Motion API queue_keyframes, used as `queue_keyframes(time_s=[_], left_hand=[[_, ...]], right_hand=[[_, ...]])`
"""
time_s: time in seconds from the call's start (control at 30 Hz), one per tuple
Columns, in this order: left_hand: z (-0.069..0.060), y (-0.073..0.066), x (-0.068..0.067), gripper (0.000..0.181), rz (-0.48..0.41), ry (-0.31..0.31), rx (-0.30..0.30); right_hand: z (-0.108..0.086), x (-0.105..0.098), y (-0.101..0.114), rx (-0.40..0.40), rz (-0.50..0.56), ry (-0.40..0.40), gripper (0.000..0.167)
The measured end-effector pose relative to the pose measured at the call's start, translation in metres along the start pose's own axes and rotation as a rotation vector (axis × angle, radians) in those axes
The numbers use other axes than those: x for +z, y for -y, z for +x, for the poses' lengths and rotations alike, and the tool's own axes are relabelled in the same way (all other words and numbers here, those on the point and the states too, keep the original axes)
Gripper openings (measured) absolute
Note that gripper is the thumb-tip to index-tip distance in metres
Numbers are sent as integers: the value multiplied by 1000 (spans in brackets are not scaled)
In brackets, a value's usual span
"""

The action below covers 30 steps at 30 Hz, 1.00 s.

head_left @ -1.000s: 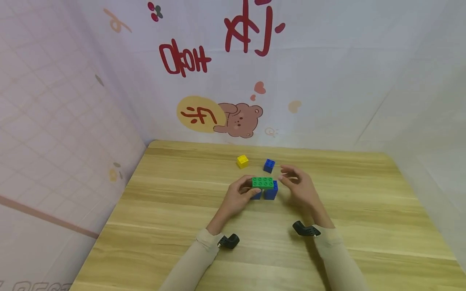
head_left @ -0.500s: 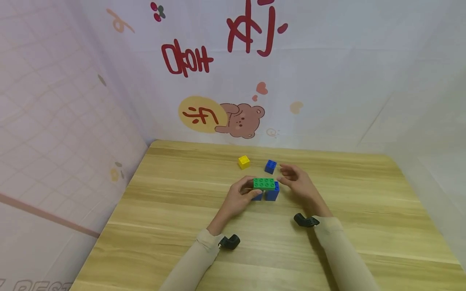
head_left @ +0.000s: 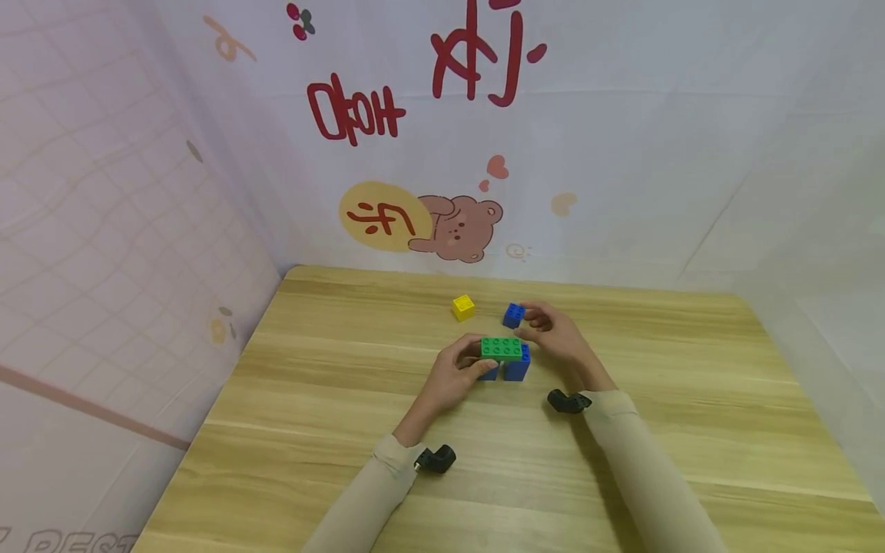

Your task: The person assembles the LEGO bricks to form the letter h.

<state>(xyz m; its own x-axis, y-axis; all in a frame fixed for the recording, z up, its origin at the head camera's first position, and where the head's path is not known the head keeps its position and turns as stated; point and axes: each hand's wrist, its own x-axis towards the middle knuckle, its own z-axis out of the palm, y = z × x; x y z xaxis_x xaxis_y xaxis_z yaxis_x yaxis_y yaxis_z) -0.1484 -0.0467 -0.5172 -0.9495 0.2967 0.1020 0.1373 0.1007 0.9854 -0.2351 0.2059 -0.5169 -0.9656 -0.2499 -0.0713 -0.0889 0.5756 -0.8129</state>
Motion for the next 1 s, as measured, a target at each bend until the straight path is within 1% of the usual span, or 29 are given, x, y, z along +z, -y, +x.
queue_keyframes(time_s=[0.13, 0.33, 0.5, 0.63, 0.83, 0.87, 1.0], left_hand=[[0, 1, 0, 32, 12, 4, 7], [1, 3, -2, 31, 28, 7, 27], [0, 3, -2, 30, 29, 12, 42], [0, 2, -1, 30, 34, 18, 35], [1, 0, 0, 30, 35, 4, 22], [1, 0, 1, 31, 38, -1, 19], [3, 3, 1, 33, 33, -5, 9]], right_hand=[[0, 2, 4, 20, -22, -20, 63], [0, 4, 8, 23, -45, -57, 53], [-1, 5, 4, 0, -50, -81, 51], [-4, 8, -2, -19, -3, -110, 49], [-11, 12, -6, 18, 89, -142, 53], [-12, 13, -6, 26, 99, -147, 53], [-15, 16, -5, 12, 103, -162, 52]])
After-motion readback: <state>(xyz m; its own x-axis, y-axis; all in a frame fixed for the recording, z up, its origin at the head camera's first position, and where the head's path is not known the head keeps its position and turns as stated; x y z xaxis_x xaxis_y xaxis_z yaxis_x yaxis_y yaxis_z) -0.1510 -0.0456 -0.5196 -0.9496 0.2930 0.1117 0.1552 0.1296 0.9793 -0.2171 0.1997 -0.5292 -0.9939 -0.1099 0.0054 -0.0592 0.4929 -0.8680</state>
